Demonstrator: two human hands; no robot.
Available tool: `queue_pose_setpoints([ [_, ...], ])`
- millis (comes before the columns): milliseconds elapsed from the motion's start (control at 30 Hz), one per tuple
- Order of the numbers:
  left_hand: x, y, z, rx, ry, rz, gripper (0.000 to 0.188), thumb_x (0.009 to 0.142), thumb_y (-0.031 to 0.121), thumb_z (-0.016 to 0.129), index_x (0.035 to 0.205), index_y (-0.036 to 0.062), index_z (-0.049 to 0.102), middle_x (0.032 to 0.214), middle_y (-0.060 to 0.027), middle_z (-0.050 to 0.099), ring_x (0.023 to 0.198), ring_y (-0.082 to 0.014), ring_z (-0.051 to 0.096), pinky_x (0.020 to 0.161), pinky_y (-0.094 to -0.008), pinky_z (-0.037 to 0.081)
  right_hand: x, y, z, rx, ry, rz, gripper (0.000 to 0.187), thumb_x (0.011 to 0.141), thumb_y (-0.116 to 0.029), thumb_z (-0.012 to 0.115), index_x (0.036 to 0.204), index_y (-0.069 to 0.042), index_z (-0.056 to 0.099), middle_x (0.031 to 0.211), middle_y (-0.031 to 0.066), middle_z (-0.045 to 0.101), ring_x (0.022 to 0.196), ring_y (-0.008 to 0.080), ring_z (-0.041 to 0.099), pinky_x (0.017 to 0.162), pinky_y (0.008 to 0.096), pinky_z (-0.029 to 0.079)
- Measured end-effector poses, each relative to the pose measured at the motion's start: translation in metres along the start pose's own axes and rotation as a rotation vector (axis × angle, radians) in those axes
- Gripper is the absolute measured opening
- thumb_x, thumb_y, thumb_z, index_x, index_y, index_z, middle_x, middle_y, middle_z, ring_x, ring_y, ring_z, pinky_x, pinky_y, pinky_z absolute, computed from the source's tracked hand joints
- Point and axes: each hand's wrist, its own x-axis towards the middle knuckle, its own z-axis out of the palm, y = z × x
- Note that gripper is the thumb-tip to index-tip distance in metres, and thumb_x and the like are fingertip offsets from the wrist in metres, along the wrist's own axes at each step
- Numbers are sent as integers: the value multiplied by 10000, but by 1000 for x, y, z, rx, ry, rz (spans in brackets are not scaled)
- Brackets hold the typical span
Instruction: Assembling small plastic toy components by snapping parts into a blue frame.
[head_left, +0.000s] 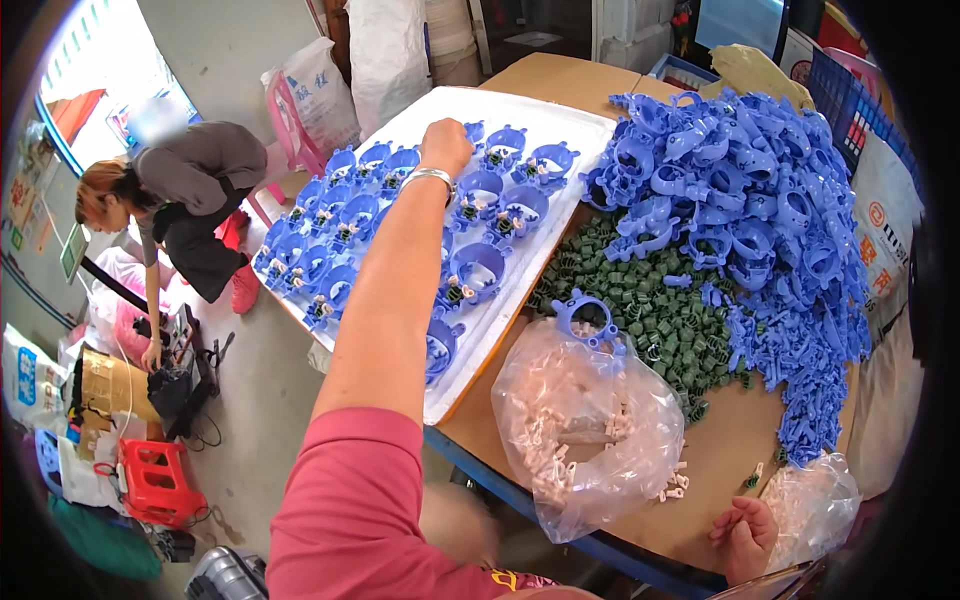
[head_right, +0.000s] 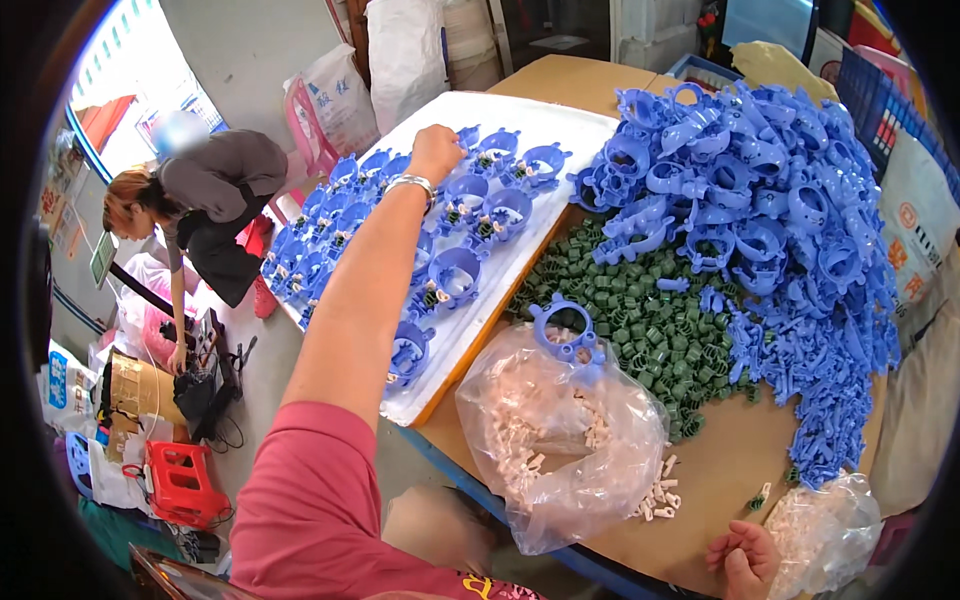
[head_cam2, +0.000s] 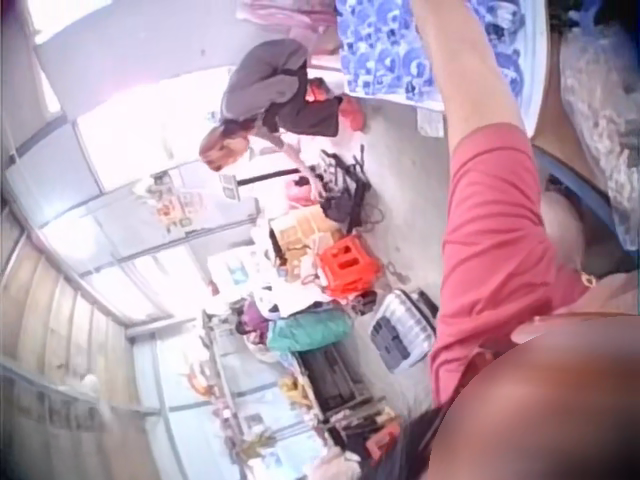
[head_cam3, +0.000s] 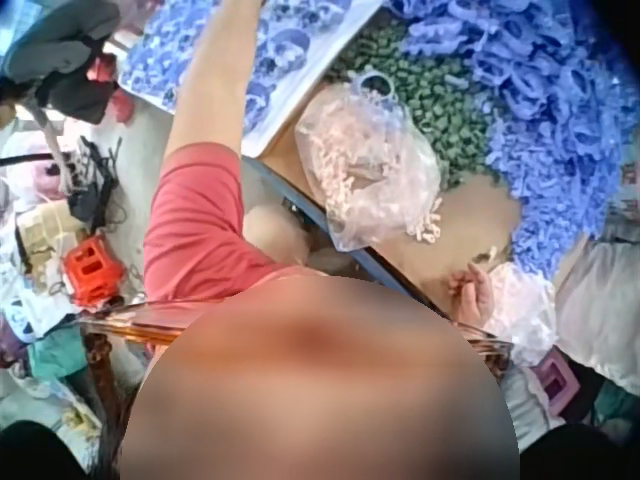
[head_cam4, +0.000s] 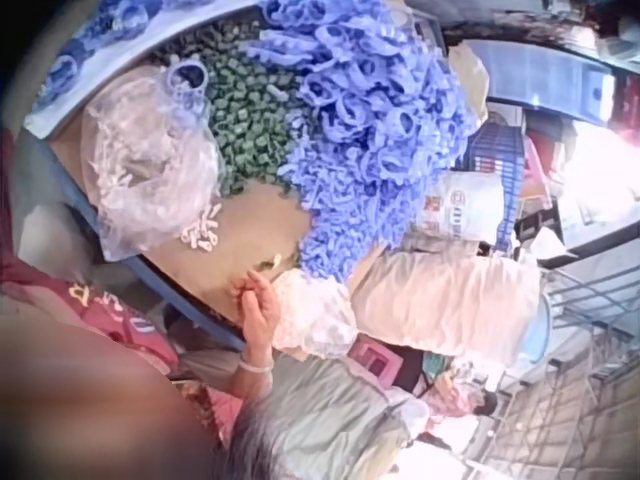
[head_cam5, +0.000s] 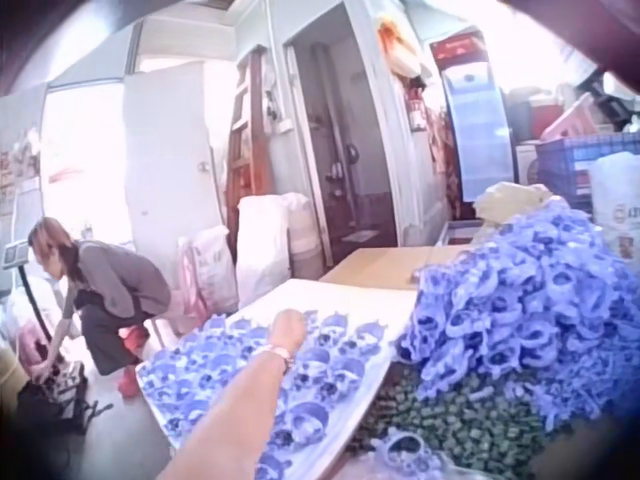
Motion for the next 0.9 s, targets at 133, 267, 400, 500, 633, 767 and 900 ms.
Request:
queue_pose_setpoints([
  [133,-4,2,-22,-74,-25,-76,159,697,192,588,747,65,670,802,-158,627,785,-299,602,736,-365,473,0,-5,1,-45,-9,32,219,834,-54,439,1040,-3,495,760,113,570,556,143,539,494,220,447],
  [267,-8,8,-46,-215,77,-35,163,699,201,585,716,62,667,750,-148,622,754,-311,597,712,-382,469,-6,-4,2,7,-16,11,207,834,-31,429,1026,0,501,750,111,568,556,138,536,494,221,447],
  [400,-10,39,-69,-333,291,20,182,714,186,526,659,64,650,690,-158,603,701,-329,588,673,-404,460,-22,-8,4,-140,26,-7,189,810,1,434,974,15,526,708,89,563,572,131,531,514,228,438],
  [500,-12,61,-105,-459,454,126,177,710,167,497,651,73,636,682,-177,586,659,-345,573,643,-410,452,-21,-18,11,-289,74,-74,117,782,-23,524,875,24,574,680,40,563,573,92,516,530,218,430],
  [633,-82,138,-199,-1049,251,11,245,786,151,596,974,-3,628,856,-81,655,748,-114,592,688,-238,460,-6,-38,17,-510,80,-304,101,791,-56,557,869,-9,601,671,-15,530,613,55,478,545,204,399],
  [767,-208,234,-252,-1530,67,64,244,801,47,572,1039,1,599,987,-75,623,891,-116,573,782,-232,445,3,-35,1,-532,164,-416,144,790,-83,573,897,11,594,685,15,554,630,74,495,563,224,410],
  [900,-334,277,-247,-1759,-634,329,187,774,7,578,957,4,618,1006,-93,614,942,-166,573,812,-281,452,15,-22,8,-638,109,-578,130,772,-94,579,850,8,595,700,97,583,636,169,554,585,273,437],
])
